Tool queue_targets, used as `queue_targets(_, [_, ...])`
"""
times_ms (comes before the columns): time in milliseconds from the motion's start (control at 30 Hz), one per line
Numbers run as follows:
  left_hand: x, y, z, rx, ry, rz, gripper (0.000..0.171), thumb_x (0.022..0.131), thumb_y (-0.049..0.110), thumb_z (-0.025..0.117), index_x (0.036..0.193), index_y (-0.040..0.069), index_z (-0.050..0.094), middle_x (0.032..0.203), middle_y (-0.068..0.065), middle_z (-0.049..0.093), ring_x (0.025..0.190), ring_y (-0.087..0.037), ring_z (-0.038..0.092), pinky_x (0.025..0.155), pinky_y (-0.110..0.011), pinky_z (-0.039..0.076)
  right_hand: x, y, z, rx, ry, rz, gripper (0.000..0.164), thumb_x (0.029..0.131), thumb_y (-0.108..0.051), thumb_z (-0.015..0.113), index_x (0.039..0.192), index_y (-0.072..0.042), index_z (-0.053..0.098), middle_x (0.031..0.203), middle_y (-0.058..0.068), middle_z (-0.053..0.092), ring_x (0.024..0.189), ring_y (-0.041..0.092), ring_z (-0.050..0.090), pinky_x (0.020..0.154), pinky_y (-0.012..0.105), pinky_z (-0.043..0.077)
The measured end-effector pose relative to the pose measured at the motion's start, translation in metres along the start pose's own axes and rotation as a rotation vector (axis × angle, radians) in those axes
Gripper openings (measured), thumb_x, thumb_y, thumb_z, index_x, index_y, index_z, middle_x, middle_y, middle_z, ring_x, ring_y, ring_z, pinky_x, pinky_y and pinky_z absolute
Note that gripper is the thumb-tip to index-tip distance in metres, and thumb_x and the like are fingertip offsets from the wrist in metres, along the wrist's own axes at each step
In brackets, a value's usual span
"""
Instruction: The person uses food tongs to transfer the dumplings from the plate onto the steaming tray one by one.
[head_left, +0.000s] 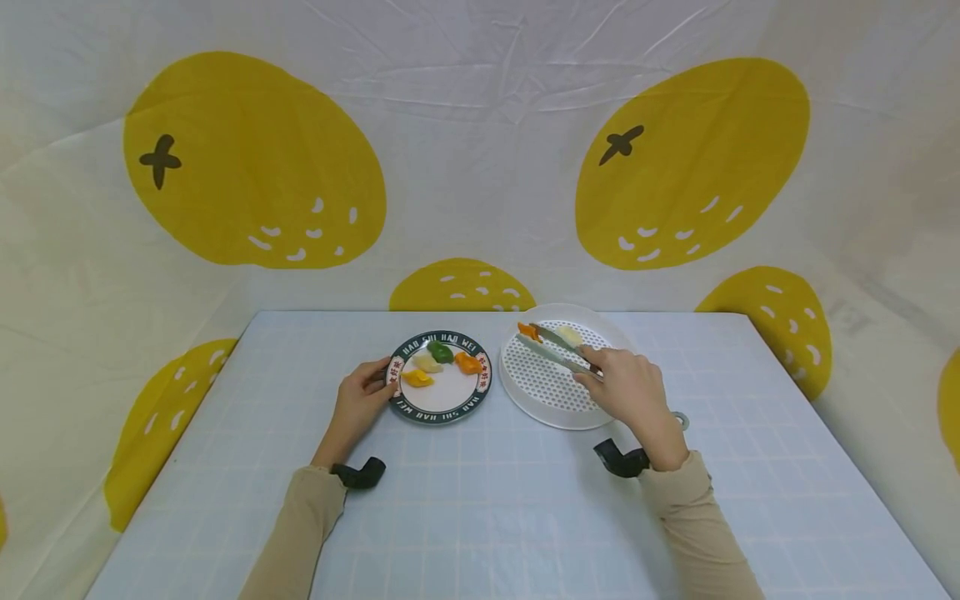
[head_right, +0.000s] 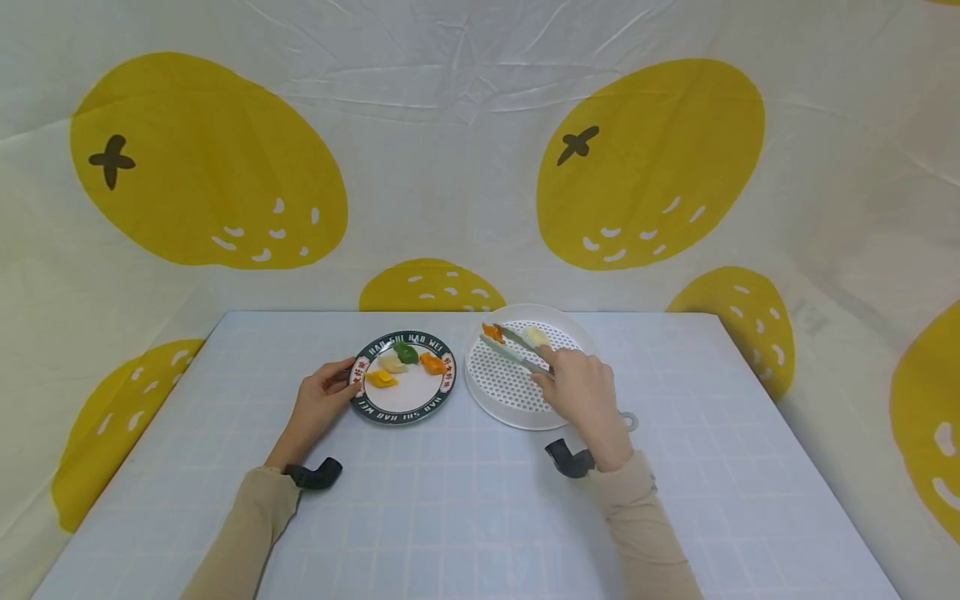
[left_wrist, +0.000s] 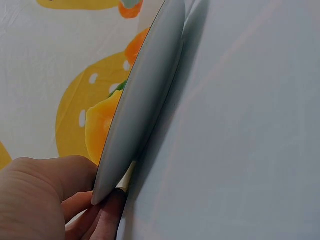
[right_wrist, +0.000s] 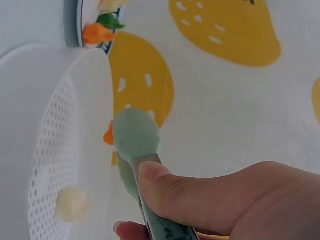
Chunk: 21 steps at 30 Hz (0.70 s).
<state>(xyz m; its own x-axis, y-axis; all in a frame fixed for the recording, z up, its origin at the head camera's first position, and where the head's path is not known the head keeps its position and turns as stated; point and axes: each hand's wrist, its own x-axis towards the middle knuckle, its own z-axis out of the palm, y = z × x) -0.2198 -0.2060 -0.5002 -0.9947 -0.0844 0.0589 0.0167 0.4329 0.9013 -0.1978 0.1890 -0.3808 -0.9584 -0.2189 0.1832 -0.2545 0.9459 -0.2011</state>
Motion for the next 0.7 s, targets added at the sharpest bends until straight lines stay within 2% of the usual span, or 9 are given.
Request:
queue_targets(433, [0.0,0.0,-0.001,-0.004,-0.003,0.0,0.052,0.094,0.009,0.068,0.143,0.006,0.052,0.135,-0.014,0.055,0.121,-0.028,0.055,0.1,-0.036,0.051,0.007,0.029,0.004,0.036,-0.133,0.067,0.048,0.086,-0.026,0.077,0.126,-0.001,0.067,0.098,0.016,0.071,0.065,0.025,0.049,0.047,0.03,0.039])
queue_targets(700, [0.0,0.0,-0.001,-0.003,-0.001,-0.005,0.052,0.094,0.009,0.068,0.143,0.007,0.052,0.135,-0.014,0.055,0.121,-0.028,0.055,0.101,-0.037,0.051,0.008,0.032,0.007,0.032,-0.181,0.08,0.047,0.086,-0.027,0.077,0.126,-0.002,0.068,0.095,0.013,0.07,0.066,0.024,0.05,0.048,0.03,0.039])
